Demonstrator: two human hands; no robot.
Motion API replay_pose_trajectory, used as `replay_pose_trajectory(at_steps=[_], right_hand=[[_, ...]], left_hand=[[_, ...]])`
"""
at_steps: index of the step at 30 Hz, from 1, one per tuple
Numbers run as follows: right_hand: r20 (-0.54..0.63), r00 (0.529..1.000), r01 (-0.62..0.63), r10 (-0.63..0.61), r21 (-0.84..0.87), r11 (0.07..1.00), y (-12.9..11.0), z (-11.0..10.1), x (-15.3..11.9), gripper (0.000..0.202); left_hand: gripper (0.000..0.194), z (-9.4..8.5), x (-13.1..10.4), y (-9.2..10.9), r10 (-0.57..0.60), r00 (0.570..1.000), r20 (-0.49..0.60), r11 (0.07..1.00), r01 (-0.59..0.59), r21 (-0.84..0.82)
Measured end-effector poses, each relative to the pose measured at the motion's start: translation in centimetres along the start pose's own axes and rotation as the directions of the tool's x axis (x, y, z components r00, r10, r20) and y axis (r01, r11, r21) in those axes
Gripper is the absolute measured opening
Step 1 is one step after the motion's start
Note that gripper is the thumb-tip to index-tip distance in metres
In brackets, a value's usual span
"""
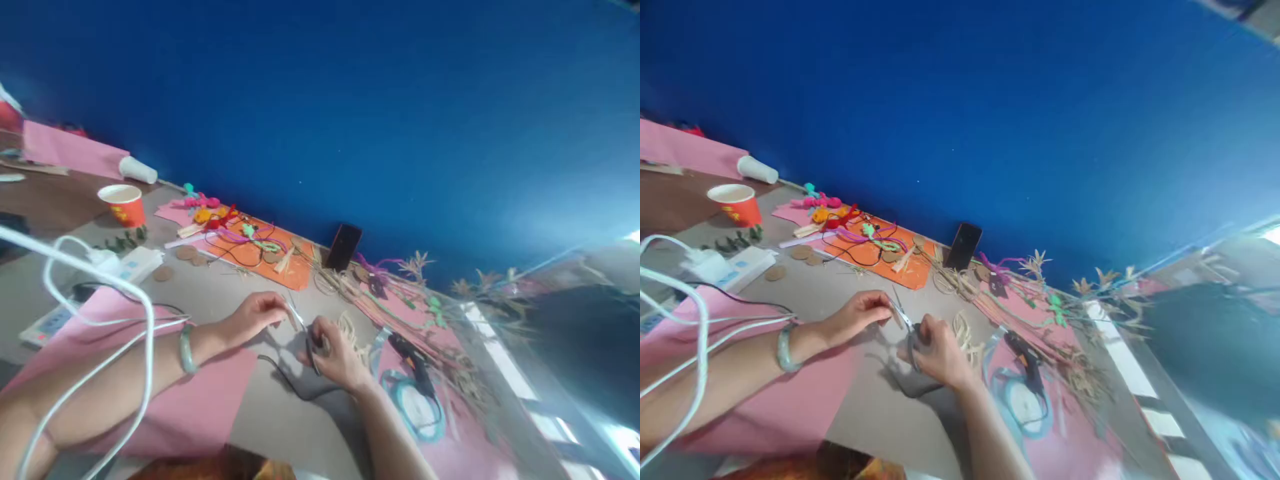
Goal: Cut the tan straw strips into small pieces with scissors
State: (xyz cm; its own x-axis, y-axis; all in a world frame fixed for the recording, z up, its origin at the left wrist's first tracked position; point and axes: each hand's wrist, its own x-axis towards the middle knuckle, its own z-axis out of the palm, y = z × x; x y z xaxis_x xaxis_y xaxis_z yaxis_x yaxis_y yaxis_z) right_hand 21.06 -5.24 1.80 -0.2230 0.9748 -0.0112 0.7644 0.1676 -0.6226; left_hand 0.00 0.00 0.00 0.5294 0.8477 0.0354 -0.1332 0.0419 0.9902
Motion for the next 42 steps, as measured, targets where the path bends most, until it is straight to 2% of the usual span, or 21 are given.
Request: replay_pose_trajectory(at_steps=[4,8,14,21,27,32,36,38,40,42], right_hand=[[0.016,1.000,0.015,-0.014,-0.029,0.999,0.0,0.1,-0.1,0.038],[0.027,0.999,-0.033,0.033,-0.028,0.999,-0.4,-0.1,-0.1,0.038],[0.074,0.992,-0.101,0.097,0.052,0.993,-0.1,0.0,-0.1,0.038],[0.099,0.992,-0.088,0.074,0.145,0.986,0.7,0.3,-0.2,0.034],[0.095,0.991,-0.114,0.092,0.272,0.956,0.6,0.3,0.0,0.036],[0.075,0.984,-0.178,0.163,0.535,0.826,-0.2,0.3,0.3,0.030],[0.171,0.982,-0.182,0.085,0.695,0.696,-0.5,0.9,0.5,0.026],[0.212,0.975,-0.210,0.068,0.780,0.590,-0.3,1.5,0.5,0.024],[0.242,0.969,-0.236,0.051,0.844,0.481,-0.1,1.9,0.5,0.024],[0.248,0.968,-0.240,0.034,0.878,0.414,0.0,2.2,0.5,0.025]], left_hand=[[0.009,-0.2,0.1,-0.6,0.019,1.000,-0.011,0.999,-0.019,0.033],[0.009,-0.3,0.1,-0.8,0.046,0.999,-0.013,0.998,-0.046,0.035],[0.010,-0.3,0.1,-1.0,0.058,0.998,-0.001,0.998,-0.058,0.028],[0.011,-0.3,0.2,-1.3,0.051,0.999,-0.004,0.998,-0.051,0.036],[0.016,-0.2,0.1,-0.8,0.067,0.998,-0.002,0.997,-0.067,0.039],[0.020,0.0,-0.1,-0.4,0.066,0.997,0.031,0.997,-0.067,0.042],[0.022,0.1,-0.3,-0.2,0.119,0.983,0.142,0.992,-0.124,0.027],[0.022,0.1,-0.4,-0.2,0.150,0.971,0.188,0.987,-0.159,0.033],[0.021,0.1,-0.4,-0.3,0.176,0.962,0.211,0.981,-0.188,0.043],[0.020,0.1,-0.4,-0.5,0.190,0.958,0.217,0.978,-0.205,0.046]])
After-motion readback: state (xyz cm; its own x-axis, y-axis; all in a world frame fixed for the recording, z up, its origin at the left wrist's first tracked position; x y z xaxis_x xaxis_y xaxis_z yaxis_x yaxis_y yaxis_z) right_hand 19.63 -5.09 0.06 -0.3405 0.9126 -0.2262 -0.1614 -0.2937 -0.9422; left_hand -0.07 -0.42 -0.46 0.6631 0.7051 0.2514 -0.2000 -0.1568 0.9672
